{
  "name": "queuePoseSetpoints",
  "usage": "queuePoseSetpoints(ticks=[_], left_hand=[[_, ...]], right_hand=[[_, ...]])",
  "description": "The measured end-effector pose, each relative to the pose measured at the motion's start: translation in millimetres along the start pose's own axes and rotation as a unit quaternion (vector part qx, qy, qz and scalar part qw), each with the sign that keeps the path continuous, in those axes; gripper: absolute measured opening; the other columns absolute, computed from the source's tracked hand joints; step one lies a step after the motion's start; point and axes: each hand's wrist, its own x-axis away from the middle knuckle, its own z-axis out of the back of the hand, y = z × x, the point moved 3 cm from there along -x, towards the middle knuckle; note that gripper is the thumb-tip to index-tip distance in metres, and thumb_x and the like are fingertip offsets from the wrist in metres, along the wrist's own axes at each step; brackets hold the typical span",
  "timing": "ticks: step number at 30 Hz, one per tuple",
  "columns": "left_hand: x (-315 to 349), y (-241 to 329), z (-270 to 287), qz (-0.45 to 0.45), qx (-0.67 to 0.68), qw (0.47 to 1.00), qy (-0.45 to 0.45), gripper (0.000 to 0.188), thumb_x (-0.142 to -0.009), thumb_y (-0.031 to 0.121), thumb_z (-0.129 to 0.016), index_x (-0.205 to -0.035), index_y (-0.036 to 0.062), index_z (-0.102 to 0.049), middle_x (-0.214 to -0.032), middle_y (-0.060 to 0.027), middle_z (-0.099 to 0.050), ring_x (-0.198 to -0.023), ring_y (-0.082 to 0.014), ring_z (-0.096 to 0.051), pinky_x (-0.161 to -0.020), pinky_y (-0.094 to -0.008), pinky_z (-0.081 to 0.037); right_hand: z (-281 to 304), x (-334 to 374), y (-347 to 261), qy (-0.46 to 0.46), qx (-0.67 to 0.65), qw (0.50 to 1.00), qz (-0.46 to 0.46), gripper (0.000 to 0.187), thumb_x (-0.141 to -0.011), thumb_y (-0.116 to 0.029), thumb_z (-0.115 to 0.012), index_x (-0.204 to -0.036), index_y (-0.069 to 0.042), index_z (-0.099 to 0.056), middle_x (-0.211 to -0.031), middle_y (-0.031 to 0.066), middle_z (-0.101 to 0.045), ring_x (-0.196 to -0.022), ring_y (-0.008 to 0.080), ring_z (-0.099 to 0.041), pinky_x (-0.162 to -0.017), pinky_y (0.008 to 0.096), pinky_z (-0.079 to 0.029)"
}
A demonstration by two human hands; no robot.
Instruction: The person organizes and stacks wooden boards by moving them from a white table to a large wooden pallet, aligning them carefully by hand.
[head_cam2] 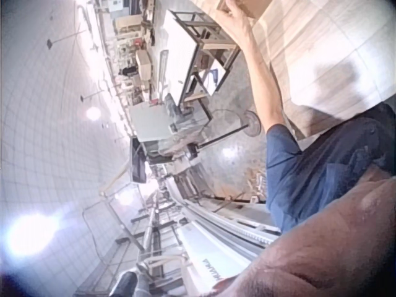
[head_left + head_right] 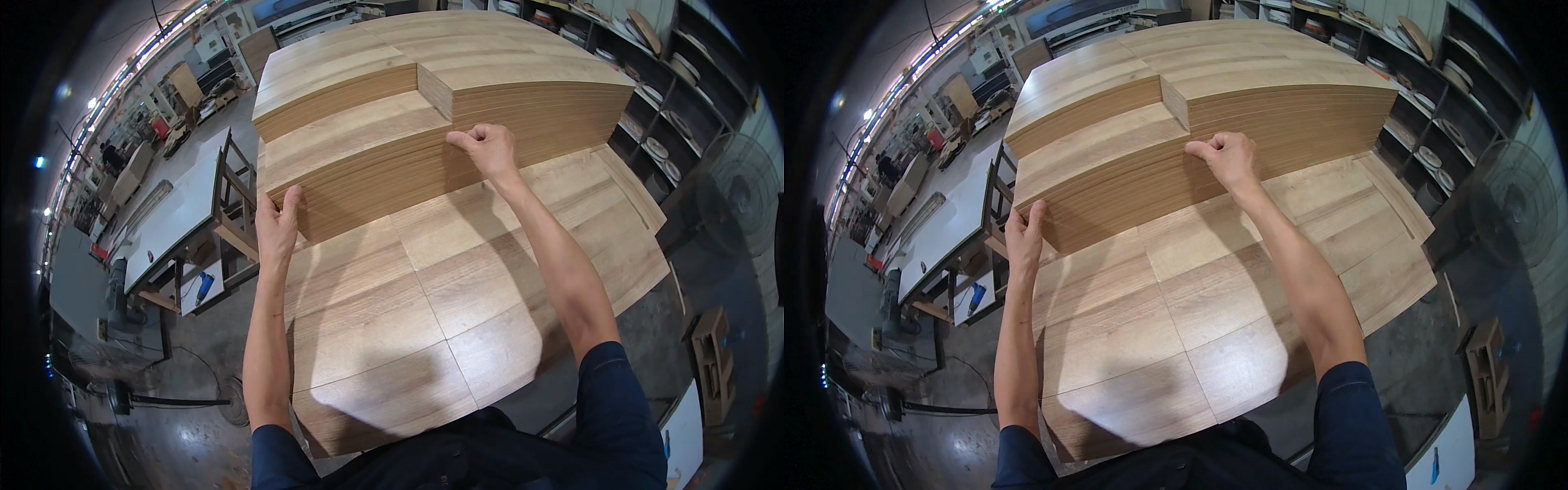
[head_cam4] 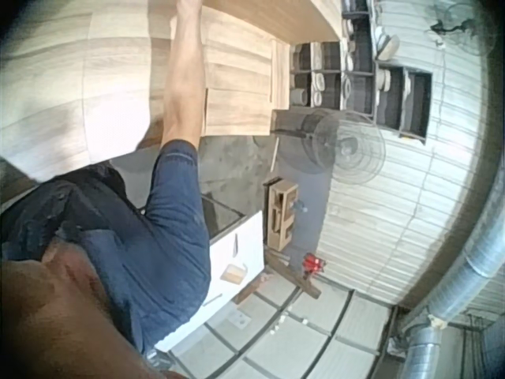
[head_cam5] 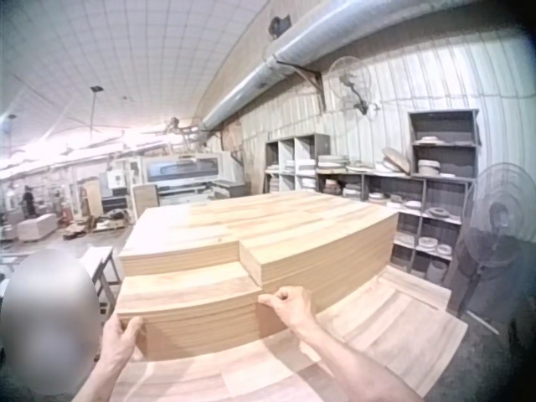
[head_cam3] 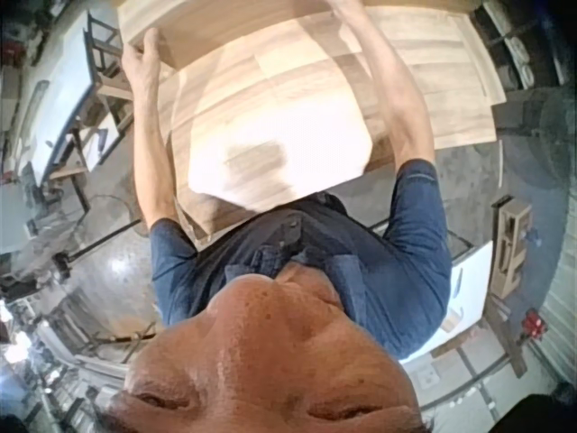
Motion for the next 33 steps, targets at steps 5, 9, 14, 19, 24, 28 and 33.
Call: queuePoseSetpoints(ticks=[5,9,14,19,24,28,33], left_hand=[[-2,-11,5,0.041,0.047,0.997,-0.034,0.046,-0.098,0.041,-0.059,-0.118,-0.0012,-0.059,-0.104,-0.0086,-0.066,-0.097,-0.0123,-0.057,-0.086,-0.0286,-0.045],[-26,-20,10,0.081,0.287,0.951,-0.086,0.098,-0.096,0.069,-0.026,-0.151,-0.0089,-0.005,-0.161,-0.0232,-0.001,-0.15,-0.0291,-0.002,-0.121,-0.0376,-0.005],[-60,-45,-2,0.111,0.342,0.93,-0.075,0.099,-0.094,0.073,-0.017,-0.15,-0.0082,-0.019,-0.16,-0.0204,-0.018,-0.149,-0.0256,-0.015,-0.12,-0.0353,-0.011],[-64,-42,-12,0.099,0.353,0.922,-0.125,0.104,-0.092,0.076,-0.015,-0.15,-0.0098,-0.014,-0.16,-0.022,-0.013,-0.15,-0.0265,-0.011,-0.121,-0.0356,-0.009],[-106,-66,11,0.09,0.348,0.933,-0.02,0.102,-0.093,0.075,-0.014,-0.151,-0.0092,-0.007,-0.161,-0.022,-0.008,-0.151,-0.0275,-0.007,-0.121,-0.0346,-0.008],[-109,-46,-18,0.076,0.358,0.919,-0.144,0.103,-0.093,0.076,-0.016,-0.153,-0.0055,-0.002,-0.162,-0.0174,0.001,-0.15,-0.0256,0.001,-0.12,-0.0355,-0.002],[-133,-90,-10,0.066,0.366,0.919,-0.134,0.098,-0.093,0.076,-0.016,-0.154,0.0008,0.002,-0.163,-0.0129,0.007,-0.15,-0.0224,0.007,-0.121,-0.0367,-0.004]], right_hand=[[-2,2,2,-0.005,-0.047,0.999,-0.006,0.046,-0.078,-0.042,-0.08,-0.059,-0.003,-0.065,-0.055,0.0033,-0.061,-0.052,0.009,-0.054,-0.052,0.0294,-0.042],[1,-1,11,-0.034,-0.08,0.995,-0.056,0.05,-0.079,-0.046,-0.078,-0.058,-0.002,-0.065,-0.057,0.0054,-0.063,-0.052,0.01,-0.056,-0.053,0.0309,-0.044],[-6,-2,3,-0.061,-0.134,0.984,-0.101,0.046,-0.082,-0.043,-0.078,-0.06,-0.004,-0.066,-0.056,0.0033,-0.062,-0.053,0.008,-0.057,-0.051,0.0252,-0.045],[-3,2,1,-0.059,-0.166,0.978,-0.116,0.042,-0.084,-0.041,-0.077,-0.065,-0.004,-0.067,-0.06,0.0018,-0.063,-0.054,0.007,-0.057,-0.051,0.023,-0.045],[-12,7,-1,-0.073,-0.194,0.973,-0.097,0.039,-0.088,-0.036,-0.074,-0.066,-0.004,-0.067,-0.062,0.0014,-0.063,-0.055,0.0066,-0.056,-0.052,0.0223,-0.045],[-14,8,7,-0.059,-0.19,0.975,-0.097,0.037,-0.09,-0.033,-0.071,-0.068,-0.004,-0.066,-0.062,0.0008,-0.062,-0.055,0.0064,-0.055,-0.052,0.0218,-0.043],[-15,7,10,-0.091,-0.188,0.973,-0.095,0.036,-0.093,-0.032,-0.068,-0.07,-0.005,-0.065,-0.064,0.0009,-0.062,-0.056,0.0058,-0.054,-0.052,0.0216,-0.042]])
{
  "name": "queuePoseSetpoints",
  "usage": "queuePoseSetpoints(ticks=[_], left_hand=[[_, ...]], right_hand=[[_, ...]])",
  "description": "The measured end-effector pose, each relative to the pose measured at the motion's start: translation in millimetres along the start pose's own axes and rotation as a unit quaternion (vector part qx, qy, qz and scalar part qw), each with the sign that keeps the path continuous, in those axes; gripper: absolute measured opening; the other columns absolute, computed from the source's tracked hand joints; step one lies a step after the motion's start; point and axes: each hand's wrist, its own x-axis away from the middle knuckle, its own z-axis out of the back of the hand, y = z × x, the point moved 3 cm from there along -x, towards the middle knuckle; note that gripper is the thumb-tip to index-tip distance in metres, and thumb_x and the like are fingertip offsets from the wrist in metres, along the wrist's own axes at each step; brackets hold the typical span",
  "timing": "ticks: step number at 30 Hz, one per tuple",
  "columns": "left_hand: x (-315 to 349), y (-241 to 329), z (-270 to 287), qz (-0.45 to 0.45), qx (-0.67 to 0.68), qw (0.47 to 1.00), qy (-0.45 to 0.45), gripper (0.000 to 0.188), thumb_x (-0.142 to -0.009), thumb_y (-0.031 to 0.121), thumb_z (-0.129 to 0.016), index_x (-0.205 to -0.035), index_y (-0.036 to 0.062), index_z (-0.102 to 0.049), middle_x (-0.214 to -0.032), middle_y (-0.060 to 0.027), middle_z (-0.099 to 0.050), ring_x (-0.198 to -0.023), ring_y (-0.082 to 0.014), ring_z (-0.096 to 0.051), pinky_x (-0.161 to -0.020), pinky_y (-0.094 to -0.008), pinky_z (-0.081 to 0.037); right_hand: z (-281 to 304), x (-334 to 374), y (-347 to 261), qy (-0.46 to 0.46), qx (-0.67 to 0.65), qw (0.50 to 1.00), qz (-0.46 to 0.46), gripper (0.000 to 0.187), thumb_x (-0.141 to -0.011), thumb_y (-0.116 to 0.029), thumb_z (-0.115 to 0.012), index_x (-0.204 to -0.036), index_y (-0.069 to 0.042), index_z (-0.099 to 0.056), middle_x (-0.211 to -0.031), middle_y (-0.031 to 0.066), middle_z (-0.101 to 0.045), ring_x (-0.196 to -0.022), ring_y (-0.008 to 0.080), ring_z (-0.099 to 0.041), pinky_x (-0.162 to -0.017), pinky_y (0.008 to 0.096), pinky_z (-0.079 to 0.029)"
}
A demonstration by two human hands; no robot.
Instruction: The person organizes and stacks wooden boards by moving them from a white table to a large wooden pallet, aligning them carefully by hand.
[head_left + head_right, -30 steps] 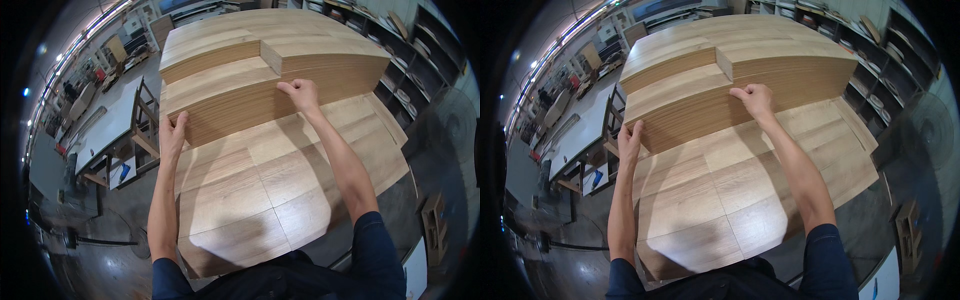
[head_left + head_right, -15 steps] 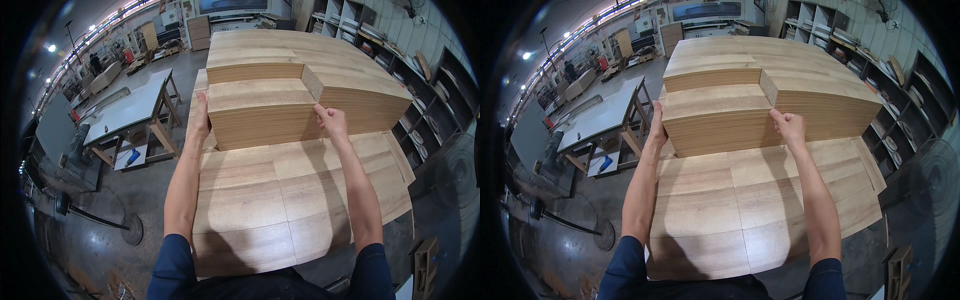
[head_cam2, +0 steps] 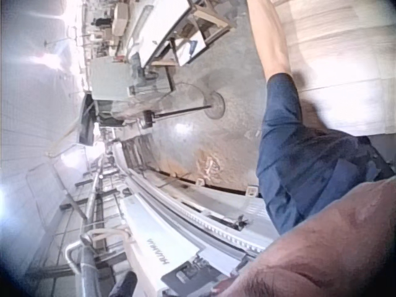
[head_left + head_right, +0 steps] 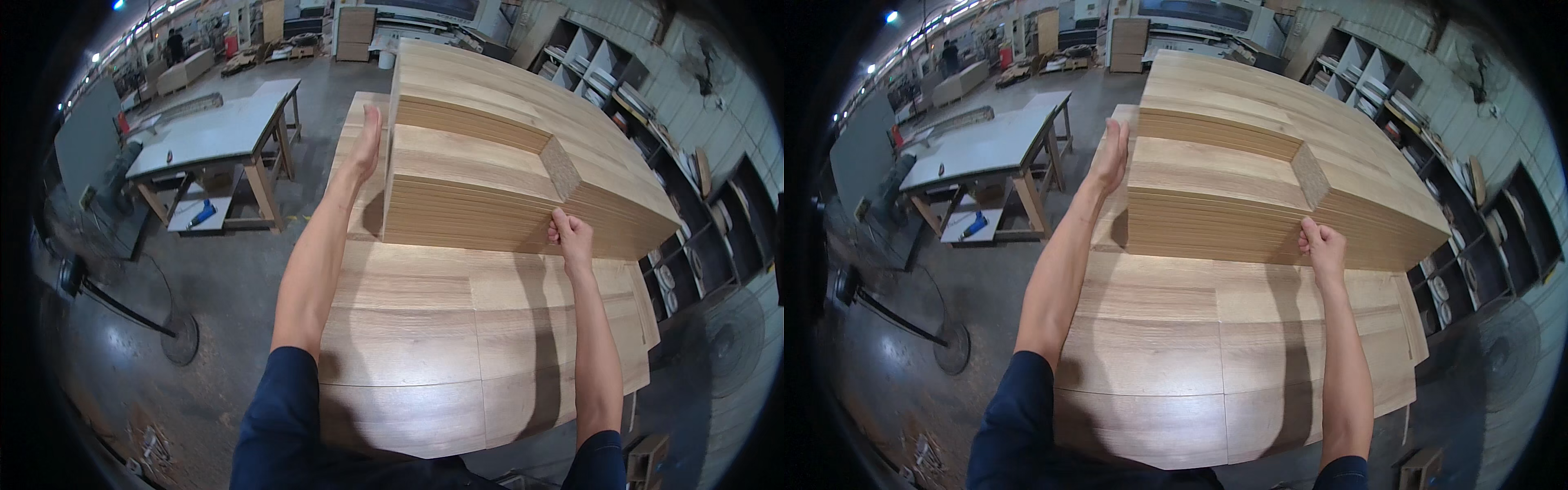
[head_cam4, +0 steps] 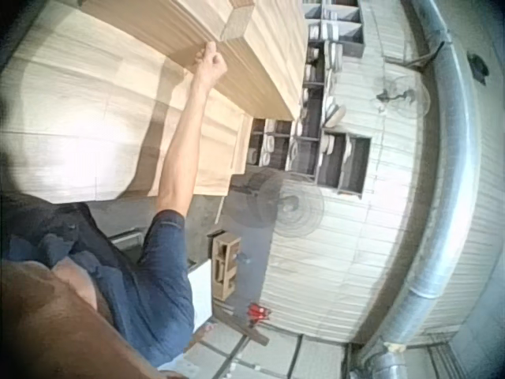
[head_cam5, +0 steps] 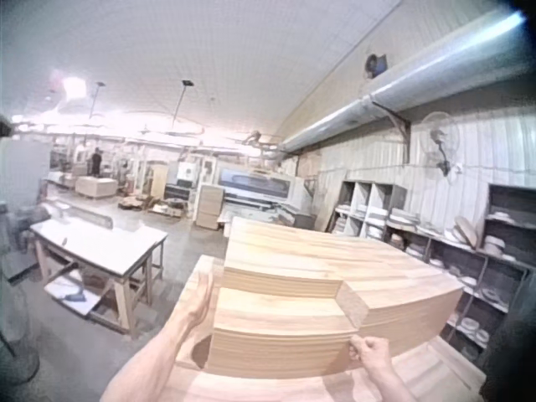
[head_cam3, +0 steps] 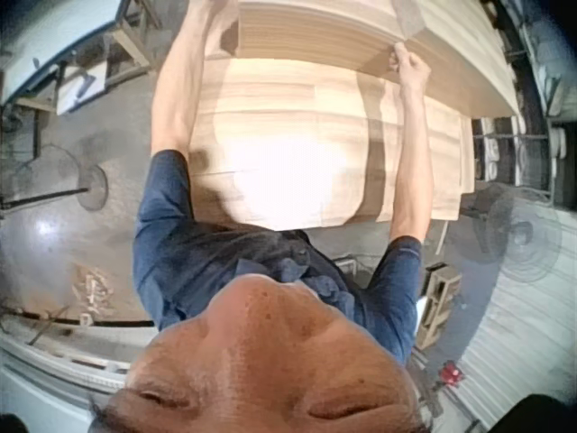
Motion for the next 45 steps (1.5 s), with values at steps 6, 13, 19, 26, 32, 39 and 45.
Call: queuePoseSetpoints(ticks=[6,13,19,26,32,39,45], left_hand=[[-51,-20,28,-0.013,0.032,0.995,0.092,0.095,-0.095,0.073,-0.017,-0.154,-0.0001,-0.003,-0.162,-0.0134,-0.001,-0.149,-0.0229,-0.002,-0.12,-0.0364,-0.011],[-51,-34,-1,-0.009,0.049,0.997,0.052,0.09,-0.098,0.069,-0.019,-0.151,-0.0032,-0.025,-0.155,-0.0146,-0.031,-0.141,-0.0252,-0.031,-0.115,-0.0363,-0.026],[-58,-41,42,-0.054,0.02,0.993,0.102,0.097,-0.094,0.074,-0.023,-0.152,-0.0034,-0.023,-0.156,-0.0191,-0.027,-0.144,-0.0278,-0.026,-0.117,-0.0367,-0.022],[-12,-17,-11,0.017,0.045,0.995,0.085,0.09,-0.096,0.071,-0.025,-0.146,-0.0022,-0.037,-0.147,-0.0168,-0.043,-0.135,-0.0254,-0.041,-0.112,-0.035,-0.031],[1,6,-35,0.054,0.1,0.994,0.001,0.088,-0.097,0.071,-0.022,-0.145,-0.0015,-0.04,-0.146,-0.0171,-0.044,-0.136,-0.0259,-0.04,-0.112,-0.0353,-0.031],[-20,26,2,-0.044,-0.025,0.998,0.042,0.107,-0.087,0.082,-0.014,-0.153,0.0005,0.01,-0.161,-0.0145,0.018,-0.148,-0.0218,0.021,-0.118,-0.0372,0.011],[-2,23,-41,-0.03,0.03,0.999,-0.002,0.087,-0.095,0.072,-0.024,-0.144,0.0022,-0.039,-0.143,-0.0136,-0.045,-0.131,-0.0225,-0.043,-0.111,-0.0361,-0.031]], right_hand=[[-3,4,-5,0.007,0.002,1.0,0.003,0.036,-0.095,-0.031,-0.066,-0.071,-0.004,-0.064,-0.064,0.0012,-0.061,-0.055,0.0065,-0.053,-0.052,0.0224,-0.042],[0,5,8,0.017,0.007,0.999,0.028,0.037,-0.096,-0.032,-0.065,-0.071,-0.005,-0.064,-0.064,0.0016,-0.061,-0.056,0.0074,-0.053,-0.054,0.0227,-0.043],[-34,-4,-6,-0.001,-0.04,0.996,0.075,0.036,-0.098,-0.032,-0.062,-0.073,-0.005,-0.064,-0.066,0.0003,-0.06,-0.058,0.0072,-0.053,-0.054,0.0226,-0.042],[-21,5,11,0.055,-0.047,0.997,0.013,0.033,-0.096,-0.03,-0.064,-0.077,-0.003,-0.067,-0.068,0.0007,-0.062,-0.059,0.0071,-0.056,-0.053,0.022,-0.043],[-22,11,20,0.065,-0.05,0.997,-0.013,0.036,-0.095,-0.032,-0.065,-0.074,-0.003,-0.065,-0.066,0.0014,-0.061,-0.06,0.008,-0.057,-0.055,0.0237,-0.046],[-17,27,41,0.016,-0.043,0.998,-0.044,0.034,-0.09,-0.03,-0.072,-0.071,-0.003,-0.066,-0.062,0.001,-0.062,-0.053,0.0055,-0.052,-0.049,0.0242,-0.04],[-21,20,49,0.038,0.031,0.997,-0.06,0.029,-0.091,-0.026,-0.071,-0.071,-0.006,-0.062,-0.063,0.0015,-0.061,-0.053,0.0054,-0.05,-0.049,0.0202,-0.038]])
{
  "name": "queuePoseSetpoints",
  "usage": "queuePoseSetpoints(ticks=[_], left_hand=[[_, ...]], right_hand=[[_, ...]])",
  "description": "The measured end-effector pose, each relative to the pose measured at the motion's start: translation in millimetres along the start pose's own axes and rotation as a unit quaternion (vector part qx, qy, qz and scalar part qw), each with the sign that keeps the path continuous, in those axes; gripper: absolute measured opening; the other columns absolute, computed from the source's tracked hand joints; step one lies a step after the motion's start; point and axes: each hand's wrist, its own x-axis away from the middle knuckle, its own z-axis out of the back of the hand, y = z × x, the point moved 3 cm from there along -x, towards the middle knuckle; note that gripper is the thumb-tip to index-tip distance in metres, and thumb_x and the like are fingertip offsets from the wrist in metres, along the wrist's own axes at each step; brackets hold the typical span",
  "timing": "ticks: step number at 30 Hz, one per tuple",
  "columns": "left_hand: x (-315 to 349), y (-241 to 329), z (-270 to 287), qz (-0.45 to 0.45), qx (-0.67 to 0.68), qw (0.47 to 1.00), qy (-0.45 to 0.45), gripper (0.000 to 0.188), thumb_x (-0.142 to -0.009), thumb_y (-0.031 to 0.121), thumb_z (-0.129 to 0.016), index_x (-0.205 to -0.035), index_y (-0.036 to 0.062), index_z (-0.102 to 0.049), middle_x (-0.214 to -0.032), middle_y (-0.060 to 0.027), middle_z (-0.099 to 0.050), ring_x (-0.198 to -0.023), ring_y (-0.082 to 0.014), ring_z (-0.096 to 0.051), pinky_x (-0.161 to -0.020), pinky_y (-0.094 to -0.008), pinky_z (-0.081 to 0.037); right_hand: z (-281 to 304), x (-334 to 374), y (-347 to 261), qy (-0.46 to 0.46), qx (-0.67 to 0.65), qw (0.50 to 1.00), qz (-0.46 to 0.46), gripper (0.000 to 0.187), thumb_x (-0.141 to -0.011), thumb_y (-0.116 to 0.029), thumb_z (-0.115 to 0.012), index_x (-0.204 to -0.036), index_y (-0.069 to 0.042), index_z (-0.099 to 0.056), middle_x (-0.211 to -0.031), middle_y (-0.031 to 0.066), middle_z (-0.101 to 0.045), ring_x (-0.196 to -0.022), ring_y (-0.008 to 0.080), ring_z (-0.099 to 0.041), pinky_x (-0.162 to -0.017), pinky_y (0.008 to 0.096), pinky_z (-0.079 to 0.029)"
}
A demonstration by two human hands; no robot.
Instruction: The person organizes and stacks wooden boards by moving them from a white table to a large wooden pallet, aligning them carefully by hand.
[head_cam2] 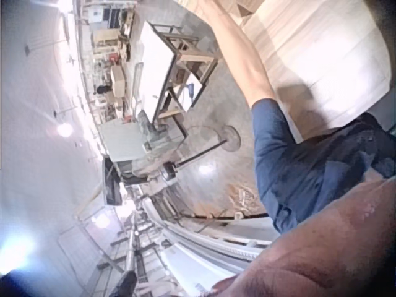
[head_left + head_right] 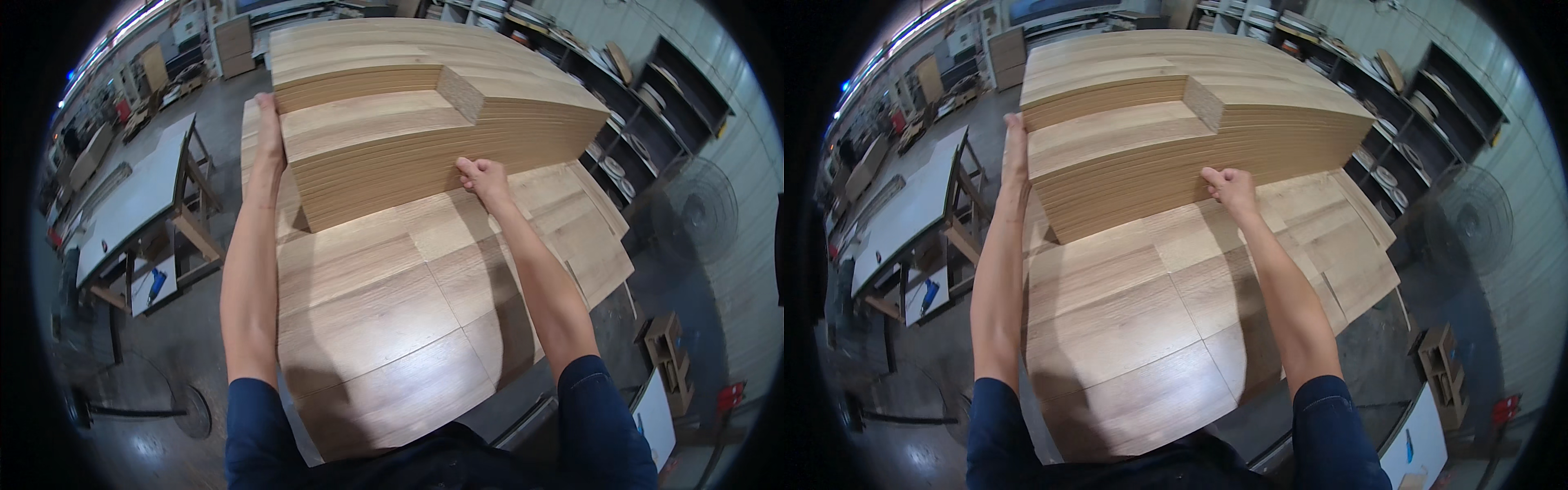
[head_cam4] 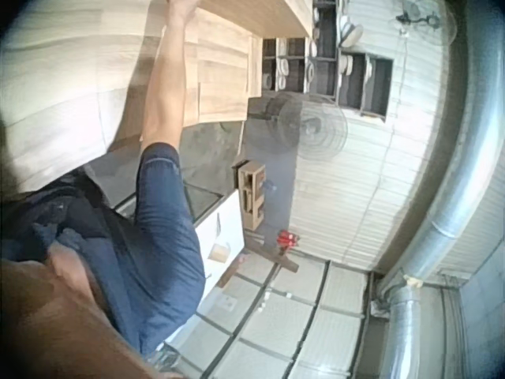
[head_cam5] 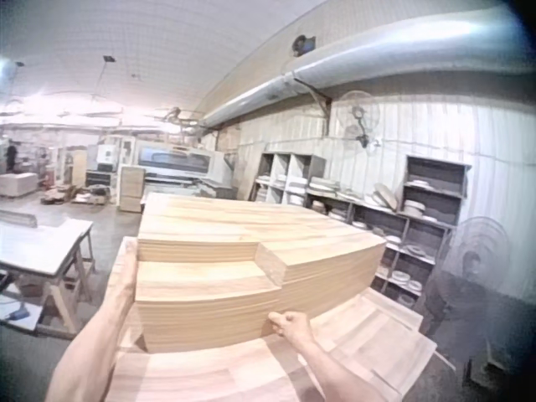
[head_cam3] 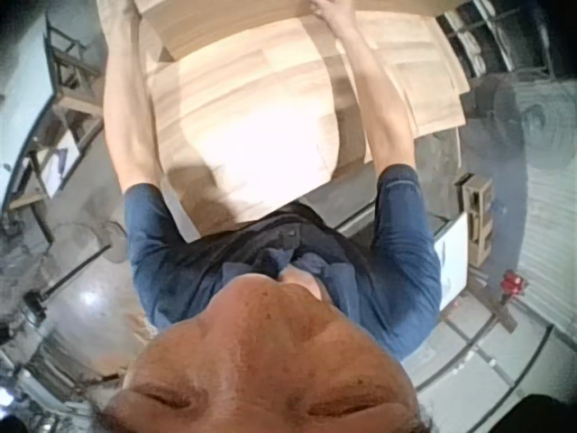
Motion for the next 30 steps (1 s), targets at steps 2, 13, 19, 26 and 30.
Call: queuePoseSetpoints(ticks=[2,13,19,26,30], left_hand=[[0,-1,12,0.009,0.005,1.0,-0.004,0.085,-0.095,0.072,-0.022,-0.143,0.0045,-0.042,-0.141,-0.0115,-0.048,-0.13,-0.0212,-0.044,-0.11,-0.0346,-0.033],[57,-16,-14,0.11,-0.007,0.987,0.118,0.079,-0.099,0.064,-0.026,-0.146,0.0016,-0.034,-0.142,-0.0171,-0.047,-0.128,-0.028,-0.049,-0.102,-0.0385,-0.044],[70,-19,-20,0.12,0.048,0.986,0.103,0.069,-0.1,0.06,-0.03,-0.141,0.0052,-0.042,-0.136,-0.0171,-0.051,-0.121,-0.0282,-0.053,-0.099,-0.0398,-0.046],[98,-46,-14,0.152,0.048,0.982,0.096,0.088,-0.092,0.075,-0.031,-0.148,0.0071,-0.035,-0.147,-0.0187,-0.042,-0.133,-0.0323,-0.043,-0.107,-0.0434,-0.04],[91,-75,8,0.18,0.066,0.978,0.088,0.088,-0.092,0.075,-0.032,-0.148,0.0071,-0.035,-0.146,-0.0187,-0.042,-0.132,-0.0324,-0.044,-0.107,-0.0436,-0.04]], right_hand=[[-8,3,-4,-0.004,-0.019,1.0,-0.004,0.029,-0.091,-0.027,-0.07,-0.072,-0.006,-0.063,-0.065,0.0015,-0.062,-0.054,0.0053,-0.051,-0.049,0.02,-0.039],[9,6,10,0.049,-0.086,0.995,-0.024,0.032,-0.09,-0.032,-0.072,-0.076,-0.004,-0.065,-0.07,0.0021,-0.065,-0.061,0.0068,-0.057,-0.056,0.0223,-0.046],[18,-11,54,0.075,0.065,0.995,0.021,0.032,-0.077,-0.035,-0.08,-0.072,-0.004,-0.071,-0.066,0.0046,-0.068,-0.063,0.0131,-0.062,-0.062,0.032,-0.051],[3,8,33,0.076,0.144,0.984,0.075,0.032,-0.072,-0.04,-0.081,-0.08,-0.01,-0.076,-0.073,0.0085,-0.071,-0.07,0.0216,-0.067,-0.067,0.0353,-0.052],[4,14,28,0.1,0.183,0.977,0.04,0.033,-0.071,-0.042,-0.081,-0.08,-0.011,-0.077,-0.073,0.0081,-0.071,-0.071,0.023,-0.067,-0.068,0.0363,-0.052]])
